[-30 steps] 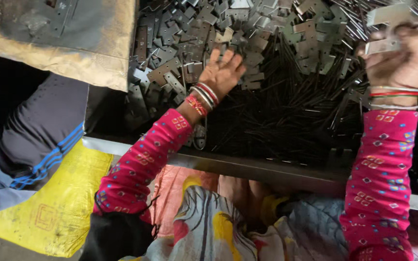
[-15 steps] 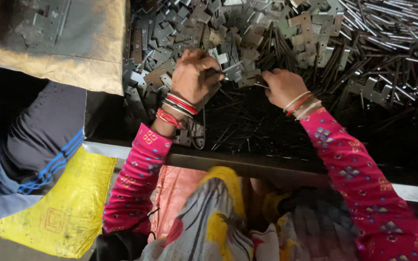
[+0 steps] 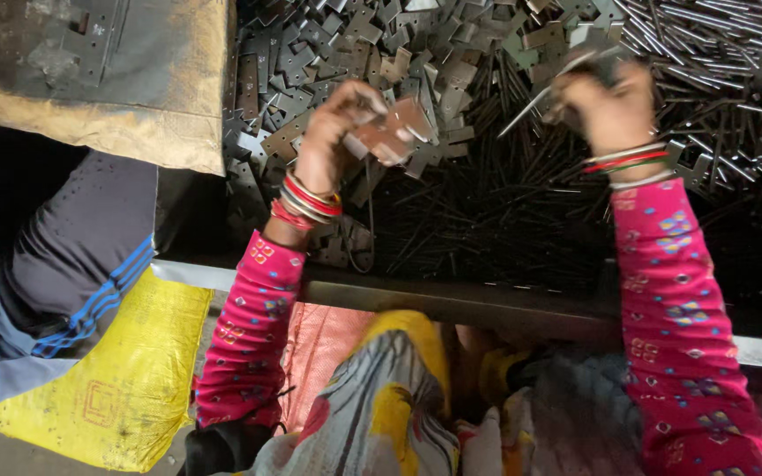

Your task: The person sorts small metal brackets and rods from a mixed pile in a metal bin. They repeatedly pick up brackets, separate them from rods, and place them into a cloth bag on the left. The person works continuously by hand without using tools.

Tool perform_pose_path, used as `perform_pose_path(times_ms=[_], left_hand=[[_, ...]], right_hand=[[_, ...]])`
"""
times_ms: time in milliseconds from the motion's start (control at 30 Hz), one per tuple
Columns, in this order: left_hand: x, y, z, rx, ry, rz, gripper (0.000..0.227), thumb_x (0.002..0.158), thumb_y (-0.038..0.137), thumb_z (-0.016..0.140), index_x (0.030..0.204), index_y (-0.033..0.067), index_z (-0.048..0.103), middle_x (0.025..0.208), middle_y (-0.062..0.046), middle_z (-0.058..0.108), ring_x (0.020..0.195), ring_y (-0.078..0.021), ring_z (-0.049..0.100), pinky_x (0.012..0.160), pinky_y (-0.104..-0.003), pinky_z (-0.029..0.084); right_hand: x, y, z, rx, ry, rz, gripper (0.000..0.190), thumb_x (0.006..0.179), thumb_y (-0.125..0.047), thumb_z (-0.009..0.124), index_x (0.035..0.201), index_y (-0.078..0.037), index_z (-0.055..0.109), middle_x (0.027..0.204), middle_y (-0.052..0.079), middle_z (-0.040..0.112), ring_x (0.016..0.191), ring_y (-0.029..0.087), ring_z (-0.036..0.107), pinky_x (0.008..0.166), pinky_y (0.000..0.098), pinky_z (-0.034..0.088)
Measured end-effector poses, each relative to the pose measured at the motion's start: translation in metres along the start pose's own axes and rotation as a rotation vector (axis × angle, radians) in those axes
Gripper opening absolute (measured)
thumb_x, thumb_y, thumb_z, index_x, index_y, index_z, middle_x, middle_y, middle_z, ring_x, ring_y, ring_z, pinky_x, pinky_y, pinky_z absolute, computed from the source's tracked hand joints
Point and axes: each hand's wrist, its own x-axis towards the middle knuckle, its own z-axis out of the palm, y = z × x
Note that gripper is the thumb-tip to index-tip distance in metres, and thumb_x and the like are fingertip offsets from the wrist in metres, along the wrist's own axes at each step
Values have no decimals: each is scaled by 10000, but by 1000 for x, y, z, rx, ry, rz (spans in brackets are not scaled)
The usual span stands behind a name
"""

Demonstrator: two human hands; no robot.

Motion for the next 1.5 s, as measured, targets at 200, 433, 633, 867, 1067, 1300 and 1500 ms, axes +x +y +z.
perform_pose_path(times_ms=[200, 433, 633, 867, 1067, 1300, 1500], left_hand=[[5, -15, -19, 267, -40, 160, 347, 1027, 200, 661, 1277, -15, 554, 1067, -251, 691, 918, -331, 751, 673, -446, 632], [-6, -110, 38, 1253, 10, 421, 752, 942, 170, 679, 1486, -133, 257, 914, -302, 692, 808, -464, 689, 718, -522, 554], [-10, -102, 10, 1091, 42, 448, 533, 974, 66, 558, 1464, -73, 400, 1092, -339, 679, 978, -479, 695, 858, -501, 565], [-42, -73, 29, 1218, 28, 606, 489, 980, 61, 616, 1420, -60, 441, 994, -296, 676, 894, -480, 668, 778, -526, 525], [-25, 25, -38, 1743, 319, 897, 407, 828, -42, 635, 1217, 65, 577, 865, -140, 650, 784, -348, 668, 680, -447, 546], [4, 150, -163, 2384, 830, 582, 50, 899, 162, 715, 893, 122, 686, 822, -136, 691, 747, -331, 688, 611, -439, 533], [8, 79, -128, 2164, 961, 709, 355, 975, 90, 612, 1329, 64, 596, 1217, -174, 654, 1183, -336, 582, 1006, -538, 415]], right_hand=[[-10, -31, 8, 644, 40, 374, 296, 976, -223, 526, 1170, -48, 665, 1032, 90, 689, 939, 234, 682, 864, 579, 622], [-41, -9, 125, 3, -184, 125, 475, 1130, -407, 533, 1323, 25, 579, 1194, 197, 631, 1083, 307, 569, 926, 490, 424], [-8, 21, 56, -844, -115, 278, 518, 925, -579, 653, 1185, -140, 744, 1071, 117, 775, 837, 277, 706, 775, 446, 577], [22, 96, -24, -1436, 255, -43, 685, 712, -531, 920, 1017, 43, 703, 914, 269, 712, 769, 466, 692, 674, 584, 555], [29, 97, -53, -1074, 174, 189, 541, 765, -364, 927, 1013, 69, 717, 955, 272, 715, 872, 428, 715, 838, 489, 576], [21, 47, -49, -526, 176, -289, 161, 869, 64, 716, 1021, 60, 664, 1028, 127, 759, 919, 185, 713, 874, 290, 589], [16, -1, -22, -245, 136, -293, 128, 984, 76, 748, 1073, 14, 679, 1067, 68, 714, 976, 144, 677, 905, 265, 571]])
